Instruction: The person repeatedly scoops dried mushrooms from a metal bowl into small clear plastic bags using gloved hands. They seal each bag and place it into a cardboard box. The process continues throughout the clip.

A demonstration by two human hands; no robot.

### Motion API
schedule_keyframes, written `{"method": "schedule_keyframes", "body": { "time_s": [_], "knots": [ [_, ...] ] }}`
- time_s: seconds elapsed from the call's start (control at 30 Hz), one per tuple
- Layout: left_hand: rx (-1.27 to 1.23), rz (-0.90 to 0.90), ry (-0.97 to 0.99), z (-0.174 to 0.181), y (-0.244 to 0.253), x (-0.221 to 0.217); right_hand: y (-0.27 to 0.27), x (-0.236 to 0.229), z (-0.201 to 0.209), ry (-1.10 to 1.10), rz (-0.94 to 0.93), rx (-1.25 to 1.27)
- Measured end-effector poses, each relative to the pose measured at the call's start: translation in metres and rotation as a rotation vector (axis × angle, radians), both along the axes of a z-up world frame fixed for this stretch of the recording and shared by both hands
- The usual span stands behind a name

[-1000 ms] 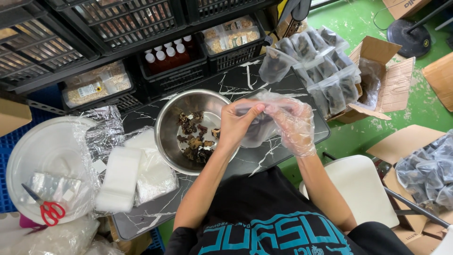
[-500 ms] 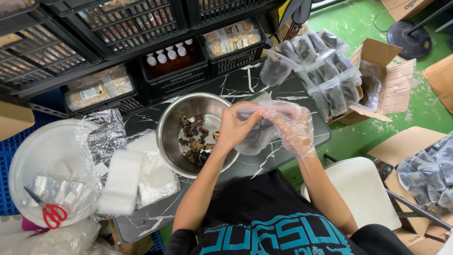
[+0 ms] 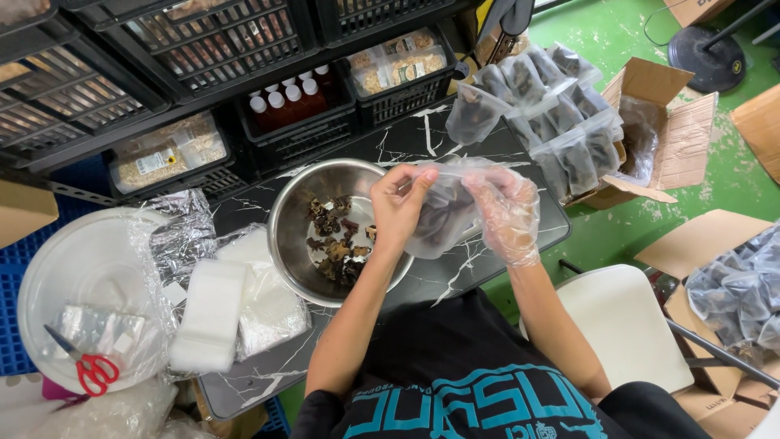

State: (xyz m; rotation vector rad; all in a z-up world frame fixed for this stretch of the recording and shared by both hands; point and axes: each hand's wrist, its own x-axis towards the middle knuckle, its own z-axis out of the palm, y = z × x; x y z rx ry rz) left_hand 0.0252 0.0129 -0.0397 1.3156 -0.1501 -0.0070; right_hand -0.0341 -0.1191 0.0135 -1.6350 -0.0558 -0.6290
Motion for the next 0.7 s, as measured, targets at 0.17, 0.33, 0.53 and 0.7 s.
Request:
{"method": "schedule_keyframes", "body": {
  "time_s": [0.17,0.33,0.53,0.7],
  "knots": [
    [-0.008,-0.114,0.036,0.001,0.002,0.007,-0.004,-0.004,-0.014,0.129,-0.126,0.032],
    [0.138,0.033,-0.135,0.001,0.005,-0.003,-0.018,-0.006,-0.005,0.207,-0.045,0.025],
    [0.273,0.175,-0.386,-0.025,-0.007,-0.007,-0.022,-0.001,0.016,0.3,0.098,-0.367],
    [0.12,0.15,-0.225,-0.007,0.007,-0.012,-0.014,0.014,0.022,0.371,0.184,-0.699]
  ]
}}
